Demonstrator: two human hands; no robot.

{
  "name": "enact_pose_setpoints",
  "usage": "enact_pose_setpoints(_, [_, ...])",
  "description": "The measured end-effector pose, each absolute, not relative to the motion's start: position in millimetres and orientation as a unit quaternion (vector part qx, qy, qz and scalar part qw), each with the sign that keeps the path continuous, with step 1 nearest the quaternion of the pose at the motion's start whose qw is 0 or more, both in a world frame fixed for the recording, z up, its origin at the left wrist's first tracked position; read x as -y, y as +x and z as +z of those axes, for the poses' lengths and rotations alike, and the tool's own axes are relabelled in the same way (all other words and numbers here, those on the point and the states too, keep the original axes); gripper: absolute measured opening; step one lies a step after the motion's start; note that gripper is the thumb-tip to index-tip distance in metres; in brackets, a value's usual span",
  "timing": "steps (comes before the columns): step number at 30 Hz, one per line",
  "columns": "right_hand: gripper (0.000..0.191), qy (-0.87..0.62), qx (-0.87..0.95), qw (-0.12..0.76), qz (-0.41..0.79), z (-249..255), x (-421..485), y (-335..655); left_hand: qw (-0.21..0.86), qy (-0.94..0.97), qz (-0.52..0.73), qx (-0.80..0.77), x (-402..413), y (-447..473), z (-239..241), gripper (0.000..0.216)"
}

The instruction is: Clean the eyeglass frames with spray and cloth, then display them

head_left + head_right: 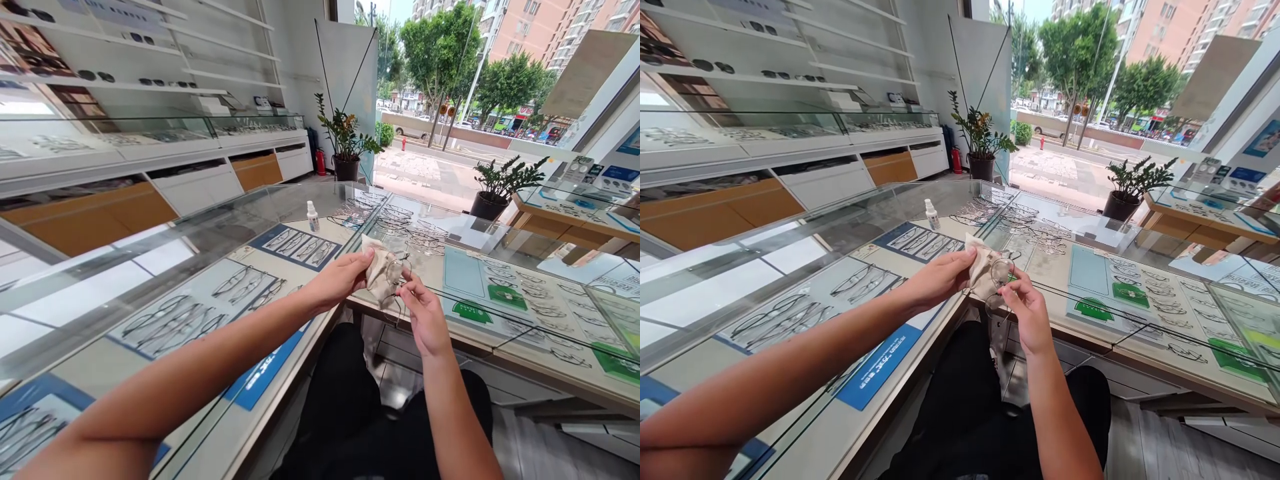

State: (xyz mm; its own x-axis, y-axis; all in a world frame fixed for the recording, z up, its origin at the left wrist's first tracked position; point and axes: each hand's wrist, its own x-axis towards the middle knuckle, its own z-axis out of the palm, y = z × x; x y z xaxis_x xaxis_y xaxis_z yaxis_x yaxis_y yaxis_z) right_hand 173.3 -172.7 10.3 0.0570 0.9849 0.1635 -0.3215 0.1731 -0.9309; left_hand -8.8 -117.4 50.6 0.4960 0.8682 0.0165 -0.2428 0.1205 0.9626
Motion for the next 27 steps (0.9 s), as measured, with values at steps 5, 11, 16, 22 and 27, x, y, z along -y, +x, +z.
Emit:
enact_pose_setpoints(5, [0.027, -0.364, 0.464, 0.608, 0.531, 3.5, 170.2, 160.5, 0.673, 0.567, 0.381, -0.282, 125.5, -8.5, 55.0, 0.058])
enact_pose_setpoints(11, [0.033, -0.361, 0.437, 0.612, 0.551, 10.3, 173.6, 157.5, 0.655, 0.600, 0.358, -0.287, 122.0, -13.9, 58.4, 0.049])
enact_pose_setpoints(16, [0.039, -0.344, 0.416, 0.604, 0.586, 13.8, 176.4, 157.4, 0.657, 0.602, 0.361, -0.275, 128.0, -8.8, 67.3, 0.046])
enact_pose_setpoints(22, [0.035, -0.321, 0.460, 0.596, 0.575, 9.5, 179.0, 150.2, 0.638, 0.580, 0.387, -0.327, 132.4, -4.7, 63.0, 0.045])
enact_pose_setpoints(27, [0.036, -0.332, 0.482, 0.594, 0.552, 8.6, 178.2, 154.4, 0.631, 0.589, 0.395, -0.316, 127.5, -8.4, 64.1, 0.049])
